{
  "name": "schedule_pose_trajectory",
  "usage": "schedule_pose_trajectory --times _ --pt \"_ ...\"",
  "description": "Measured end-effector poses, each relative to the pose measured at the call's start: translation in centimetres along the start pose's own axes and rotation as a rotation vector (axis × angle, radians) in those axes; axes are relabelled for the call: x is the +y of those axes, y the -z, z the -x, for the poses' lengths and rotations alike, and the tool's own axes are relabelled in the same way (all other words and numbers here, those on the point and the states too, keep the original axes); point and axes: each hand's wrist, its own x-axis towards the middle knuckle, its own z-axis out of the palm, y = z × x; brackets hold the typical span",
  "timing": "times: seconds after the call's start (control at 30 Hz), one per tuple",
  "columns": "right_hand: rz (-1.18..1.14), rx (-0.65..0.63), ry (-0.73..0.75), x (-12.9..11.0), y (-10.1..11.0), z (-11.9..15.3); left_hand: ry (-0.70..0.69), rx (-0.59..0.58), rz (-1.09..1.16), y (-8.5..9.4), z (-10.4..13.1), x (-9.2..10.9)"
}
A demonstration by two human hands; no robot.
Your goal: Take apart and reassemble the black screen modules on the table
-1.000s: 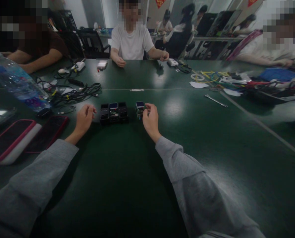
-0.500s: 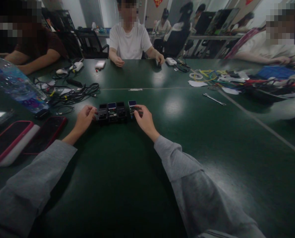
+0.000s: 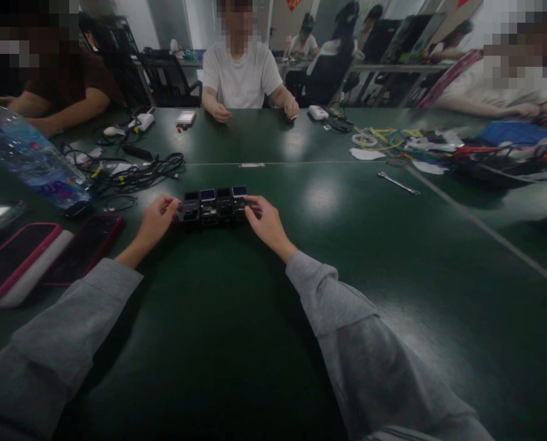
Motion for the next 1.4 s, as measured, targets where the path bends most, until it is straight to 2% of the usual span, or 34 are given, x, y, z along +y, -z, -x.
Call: schedule_pose_trajectory --times 0.43,1.0,1.4 --pt "-0.024 0.006 0.031 0.1 0.1 0.1 0.008 -0.015 0.03 0.2 0.3 1.1" --pt "-0.005 0.113 0.053 0.8 0.0 0.0 -0.022 -0.01 0.032 0.1 0.2 0.4" --pt "0.022 0.115 0.033 0.6 0.0 0.0 -0.017 -0.042 0.082 -0.1 -0.1 -0.2"
